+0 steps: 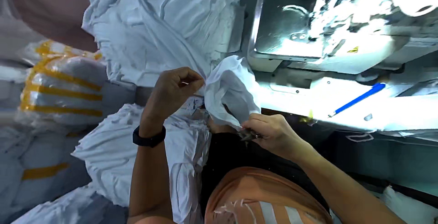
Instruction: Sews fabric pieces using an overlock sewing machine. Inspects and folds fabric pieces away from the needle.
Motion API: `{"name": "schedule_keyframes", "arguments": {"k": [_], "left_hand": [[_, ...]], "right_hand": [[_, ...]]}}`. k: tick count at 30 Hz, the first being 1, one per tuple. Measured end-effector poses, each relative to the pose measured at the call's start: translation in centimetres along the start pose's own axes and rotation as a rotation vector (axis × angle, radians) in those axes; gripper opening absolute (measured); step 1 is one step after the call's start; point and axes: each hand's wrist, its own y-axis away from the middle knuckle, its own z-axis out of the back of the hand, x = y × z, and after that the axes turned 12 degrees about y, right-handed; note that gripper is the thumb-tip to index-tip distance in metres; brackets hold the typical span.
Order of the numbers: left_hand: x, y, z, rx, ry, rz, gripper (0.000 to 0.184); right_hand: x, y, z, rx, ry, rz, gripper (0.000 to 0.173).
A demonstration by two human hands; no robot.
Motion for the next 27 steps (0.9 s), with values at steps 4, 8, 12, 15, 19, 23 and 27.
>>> {"name": "schedule_keyframes", "arguments": {"k": [4, 8, 12, 15, 19, 23, 27], "left_hand": [[-0.1, 4.0, -2.8, -0.170, 0.077, 0.064, 0.007], [3.7, 0.9, -6.1, -0.282, -0.063, 0.169, 0.025], [-0.8, 2.4, -7.7, -0.163, -0.261, -0.247, 0.015], [-1.7, 3.1, -8.1, -0.048, -0.289, -0.539, 0.010], [-0.7, 4.2, -8.2, -0.031, -0.369, -0.671, 0.007], [-0.7, 4.4, -8.5, -0.046, -0.412, -0.753, 0.010], [-0.9, 4.5, -8.8, -0.026, -0.434, -0.784, 0.010]], "right_hand": [[1.1, 0.1, -0.4, 0.030, 0.040, 0.052, 0.014], [2.0, -0.2, -0.2, 0.076, 0.057, 0.109, 0.016], [1.9, -0.7, 1.1, -0.002, 0.099, 0.081, 0.012], [1.3, -1.1, 1.8, -0.127, 0.128, 0.098, 0.014], [0.9, -1.2, 1.9, -0.274, 0.133, 0.117, 0.010], [1.2, -1.2, 2.0, -0.308, 0.095, 0.119, 0.009], [1.3, -1.6, 2.1, -0.270, 0.076, 0.124, 0.009]]}}
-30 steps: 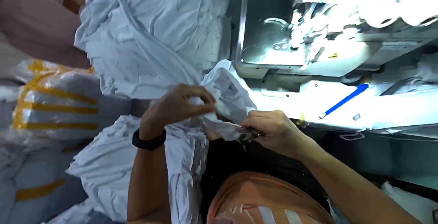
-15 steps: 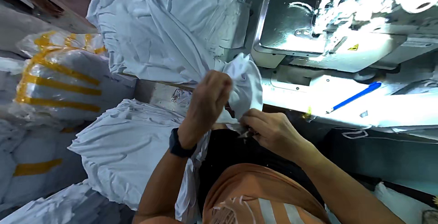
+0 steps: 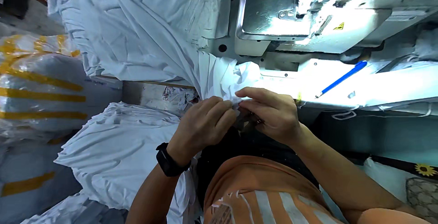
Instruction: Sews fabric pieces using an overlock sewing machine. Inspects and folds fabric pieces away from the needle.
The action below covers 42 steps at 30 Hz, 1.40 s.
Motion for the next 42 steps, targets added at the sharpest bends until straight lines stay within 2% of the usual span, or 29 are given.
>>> {"name": "schedule_keyframes", "arguments": {"k": [2, 4, 6, 8, 10, 14, 22, 25, 28, 33, 36, 39, 41, 42], "left_hand": [[0.0, 0.0, 0.1, 0.041, -0.024, 0.010, 0.009], [0.4, 0.2, 0.5, 0.146, -0.066, 0.093, 0.011], [1.3, 1.0, 1.1, 0.248, -0.115, 0.218, 0.021], [2.3, 2.1, 1.7, 0.254, -0.087, 0.309, 0.033], [2.8, 2.9, 2.0, 0.171, 0.017, 0.360, 0.039], [3.0, 3.5, 1.3, -0.074, 0.267, 0.387, 0.017], [3.6, 4.6, 0.2, -0.246, 0.479, 0.469, 0.010], [3.8, 4.8, -0.5, -0.333, 0.526, 0.456, 0.010], [3.5, 4.5, -1.1, -0.473, 0.609, 0.499, 0.017], [3.3, 1.5, -3.5, -0.758, 0.997, 0.618, 0.019], [3.5, -1.1, -4.6, -0.659, 0.971, 0.530, 0.020], [3.5, -2.9, -6.1, -0.388, 0.764, 0.413, 0.019], [3.4, -4.1, -8.1, -0.241, 0.680, 0.345, 0.017], [3.4, -4.8, -9.3, -0.186, 0.651, 0.314, 0.018]], "right_hand": [[0.0, -0.3, 0.0, 0.009, -0.080, -0.065, 0.007], [0.2, -0.4, 0.3, 0.019, -0.186, -0.183, 0.004], [0.1, -0.6, 0.7, 0.044, -0.275, -0.303, 0.006], [-0.1, -0.6, 1.1, 0.070, -0.322, -0.387, 0.007], [-0.2, -0.6, 1.3, 0.095, -0.356, -0.440, 0.008], [0.0, -0.8, 1.2, 0.126, -0.390, -0.513, 0.008], [-0.1, -0.6, 1.1, 0.121, -0.386, -0.533, 0.009], [0.0, -0.5, 0.9, 0.077, -0.376, -0.522, 0.009], [0.2, -0.5, 0.5, 0.041, -0.370, -0.525, 0.008], [0.1, -0.2, 0.6, 0.049, -0.310, -0.515, 0.006], [-1.3, 1.3, 4.2, 0.157, 0.081, -0.637, 0.014], [-3.7, 2.8, 8.4, 0.356, 0.549, -1.039, 0.032], [-5.3, 3.0, 10.1, 0.541, 0.673, -1.299, 0.055], [-5.9, 2.9, 10.5, 0.597, 0.667, -1.391, 0.060]]}}
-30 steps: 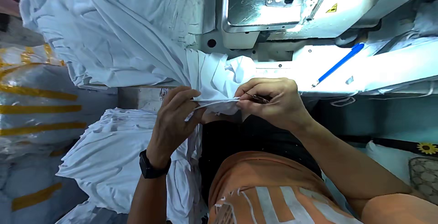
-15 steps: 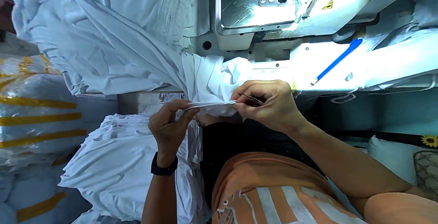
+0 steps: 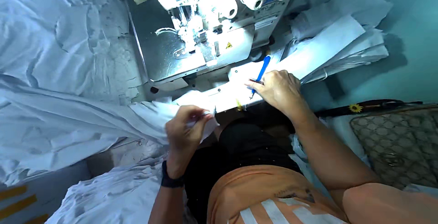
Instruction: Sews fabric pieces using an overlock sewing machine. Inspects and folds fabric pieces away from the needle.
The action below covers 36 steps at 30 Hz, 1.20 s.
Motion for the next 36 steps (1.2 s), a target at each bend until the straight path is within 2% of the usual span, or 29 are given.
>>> {"name": "schedule_keyframes", "arguments": {"k": [3, 7, 9, 11, 12, 14, 16, 19, 36], "left_hand": [[2.6, -1.1, -2.6, 0.095, -0.079, 0.003, 0.021], [4.6, -1.2, -3.7, 0.087, -0.045, 0.156, 0.028], [4.6, -1.1, -3.9, 0.075, -0.039, 0.190, 0.031], [4.5, -1.0, -4.2, 0.067, -0.065, 0.203, 0.029], [4.4, -1.0, -4.3, 0.064, -0.079, 0.208, 0.028], [4.3, -0.9, -4.6, 0.054, -0.109, 0.204, 0.025], [4.4, -0.8, -4.9, 0.033, -0.138, 0.185, 0.024], [4.6, -0.6, -5.1, 0.007, -0.160, 0.164, 0.023], [4.8, -0.5, -5.2, -0.010, -0.171, 0.138, 0.020]], "right_hand": [[-0.6, -1.2, -0.6, 0.084, -0.131, -0.033, 0.054], [-2.0, -1.1, -1.5, 0.127, -0.443, -0.053, 0.036], [-2.7, 0.0, -2.3, 0.137, -0.698, -0.035, 0.025], [-2.1, 1.8, -3.6, 0.042, -0.979, 0.107, 0.012], [-1.0, 2.3, -4.4, -0.060, -1.096, 0.197, 0.006], [1.6, 2.6, -6.3, -0.287, -1.220, 0.368, 0.005], [3.7, 2.1, -8.0, -0.458, -1.250, 0.464, 0.006], [5.2, 1.4, -9.3, -0.552, -1.251, 0.470, 0.006], [5.4, 1.6, -9.1, -0.529, -1.185, 0.439, 0.006]]}}
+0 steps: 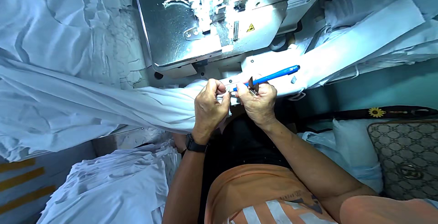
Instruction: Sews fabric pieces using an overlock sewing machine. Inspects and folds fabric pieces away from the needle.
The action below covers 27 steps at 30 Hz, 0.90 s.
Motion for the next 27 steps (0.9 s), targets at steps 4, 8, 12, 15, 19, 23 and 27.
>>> {"name": "schedule_keyframes", "arguments": {"k": [4, 8, 12, 15, 19, 23, 27], "left_hand": [[-0.1, 0.0, 0.0, -0.007, 0.011, -0.001, 0.021], [0.0, -0.2, 1.2, 0.145, 0.021, -0.041, 0.022], [0.1, -1.5, 4.4, 0.515, -0.039, -0.113, 0.027], [-2.5, -2.1, 6.9, 0.601, -0.173, -0.162, 0.005], [-8.5, -4.5, 11.2, 0.550, -0.283, -0.280, 0.009], [-9.8, -7.3, 12.0, 0.421, -0.137, -0.377, 0.019], [-10.6, -8.1, 11.7, 0.346, -0.132, -0.407, 0.016]], "right_hand": [[0.2, 0.0, 0.5, -0.015, -0.052, -0.080, 0.007], [1.1, -0.6, 1.9, 0.075, -0.153, -0.232, 0.003], [1.7, -2.5, 5.6, 0.175, 0.171, -0.425, 0.024], [1.5, -4.1, 7.5, 0.213, 0.535, -0.551, 0.040], [1.8, -5.2, 7.7, 0.314, 0.852, -0.546, 0.054], [4.0, -3.5, 6.7, 0.185, 0.649, -0.032, 0.039], [7.5, -1.5, 3.9, 0.187, 0.203, 0.267, 0.028]]}}
